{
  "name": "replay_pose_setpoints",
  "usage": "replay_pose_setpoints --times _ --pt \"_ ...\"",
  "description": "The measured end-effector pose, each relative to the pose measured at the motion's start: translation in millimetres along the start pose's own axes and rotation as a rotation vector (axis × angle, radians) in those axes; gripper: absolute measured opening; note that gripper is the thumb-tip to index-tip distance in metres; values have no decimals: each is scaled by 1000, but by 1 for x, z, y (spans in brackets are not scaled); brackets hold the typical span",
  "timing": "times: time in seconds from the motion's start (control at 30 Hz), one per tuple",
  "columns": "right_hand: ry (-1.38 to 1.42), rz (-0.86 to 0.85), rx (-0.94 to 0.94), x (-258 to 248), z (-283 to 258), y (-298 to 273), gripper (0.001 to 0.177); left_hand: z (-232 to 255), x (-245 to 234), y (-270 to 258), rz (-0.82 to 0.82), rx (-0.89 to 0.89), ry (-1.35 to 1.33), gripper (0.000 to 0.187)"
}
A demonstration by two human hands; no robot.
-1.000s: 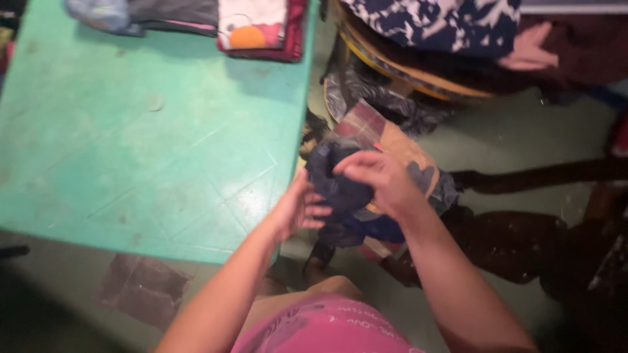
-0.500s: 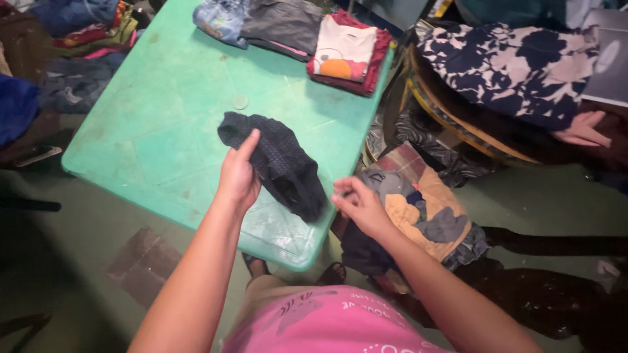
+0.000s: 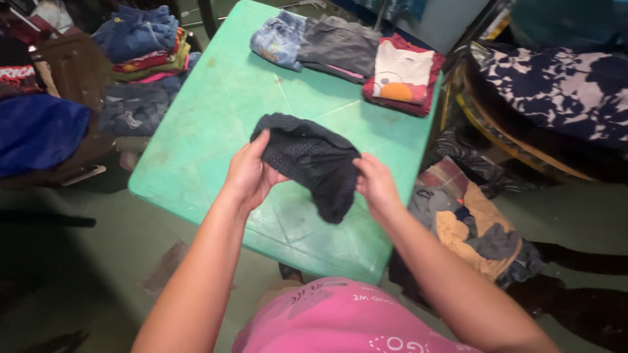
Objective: The person folds multiple garments one by one on a green plastic table. They handle jeans, a red floral shirt, a pink striped top, denim shorts, black shorts, khaki pants, and a peach-colored top, placing each folded item into a growing stack.
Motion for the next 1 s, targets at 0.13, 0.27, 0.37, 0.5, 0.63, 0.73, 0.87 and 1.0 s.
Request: replay_pose_setpoints --times 0.13,0.27,0.37,0.5,0.63,0.73,0.87,1.0 --pt "-474 -29 -344 44 -51 -10 49 21 -31 10 39 11 308 34" --pt "-795 -23 -917 105 -94 -25 73 26 -18 19 -397 527 1136 33" --pt "-938 -101 -504 131 -104 -2 40 39 -24 21 -157 574 1324 28" --pt "-865 61 -749 105 -126 15 43 75 -56 25 140 628 1558 14" --pt "-731 232 -503 42 -139 24 34 111 -111 24 341 544 1617 17" --pt "-1083 256 -392 17 -126 20 45 126 -134 25 252 498 1367 18" --pt "-1076 231 -370 2 -118 31 46 145 -133 30 -71 259 899 28" --pt "-1098 165 -569 14 -106 40 39 131 -113 38 -273 244 1248 17"
Point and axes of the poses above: each hand's wrist, its own y-axis towards the middle knuckle, its own x-axis out of the palm, z = x × y, the point moved 2 cm from there along y, towards the middle knuckle, and after that the axes turned 9 degrees about -y, right-handed, at the moved point
